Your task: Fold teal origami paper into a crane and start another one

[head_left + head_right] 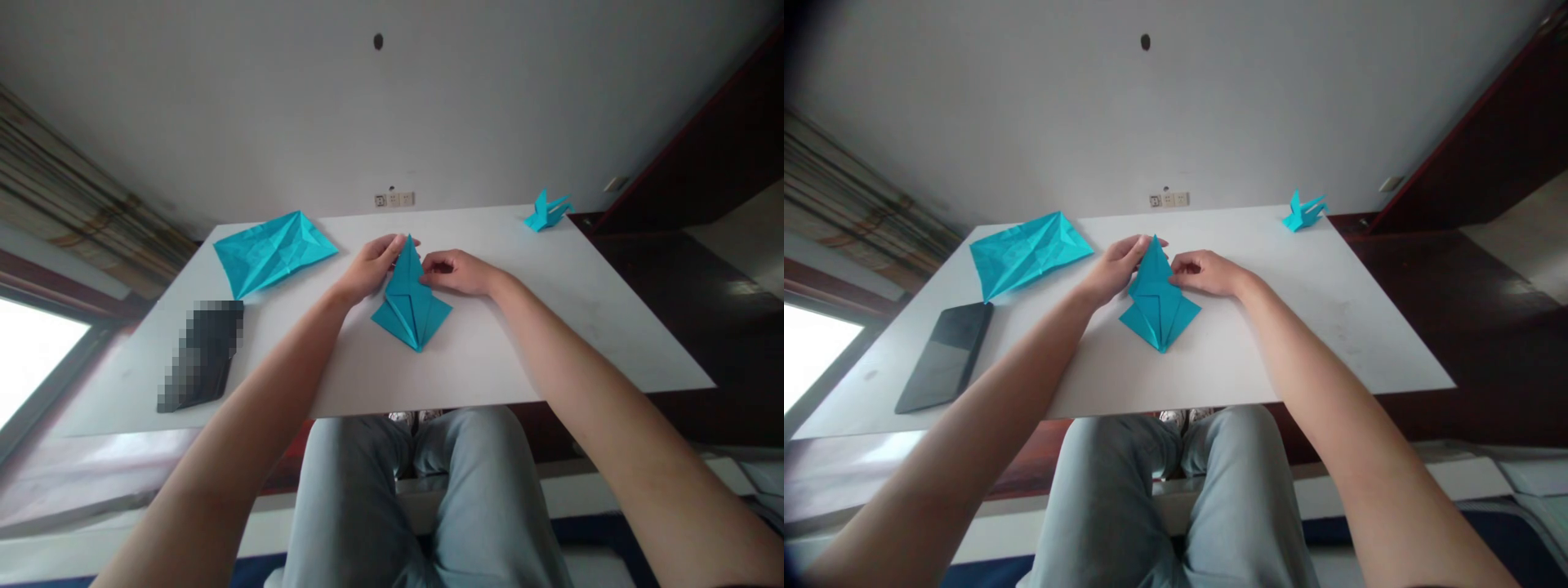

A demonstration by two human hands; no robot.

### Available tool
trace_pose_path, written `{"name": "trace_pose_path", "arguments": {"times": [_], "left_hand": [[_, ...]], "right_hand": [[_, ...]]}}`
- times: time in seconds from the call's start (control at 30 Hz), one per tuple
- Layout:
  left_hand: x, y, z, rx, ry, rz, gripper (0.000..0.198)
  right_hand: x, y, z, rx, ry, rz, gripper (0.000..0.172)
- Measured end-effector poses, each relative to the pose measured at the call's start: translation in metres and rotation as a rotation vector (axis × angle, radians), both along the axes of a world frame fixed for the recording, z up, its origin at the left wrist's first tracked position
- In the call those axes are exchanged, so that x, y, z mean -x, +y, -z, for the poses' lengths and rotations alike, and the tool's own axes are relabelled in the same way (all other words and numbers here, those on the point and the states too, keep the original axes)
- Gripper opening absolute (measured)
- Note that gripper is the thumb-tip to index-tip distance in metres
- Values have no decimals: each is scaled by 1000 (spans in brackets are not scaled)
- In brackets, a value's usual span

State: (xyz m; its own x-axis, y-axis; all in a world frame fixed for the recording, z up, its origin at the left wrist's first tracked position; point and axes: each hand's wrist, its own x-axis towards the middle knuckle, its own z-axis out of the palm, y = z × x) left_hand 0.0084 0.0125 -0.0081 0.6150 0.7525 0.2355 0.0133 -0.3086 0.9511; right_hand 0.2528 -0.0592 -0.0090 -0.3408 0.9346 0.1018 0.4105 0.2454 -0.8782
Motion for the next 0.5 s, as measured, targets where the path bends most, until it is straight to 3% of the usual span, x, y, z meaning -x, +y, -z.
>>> {"name": "trace_pose_path", "arguments": {"times": [0.5], "left_hand": [[-4,-10,-6,-127,-5,-56,76]], "right_hand": [[0,0,-1,-29,-88,4,36]]}}
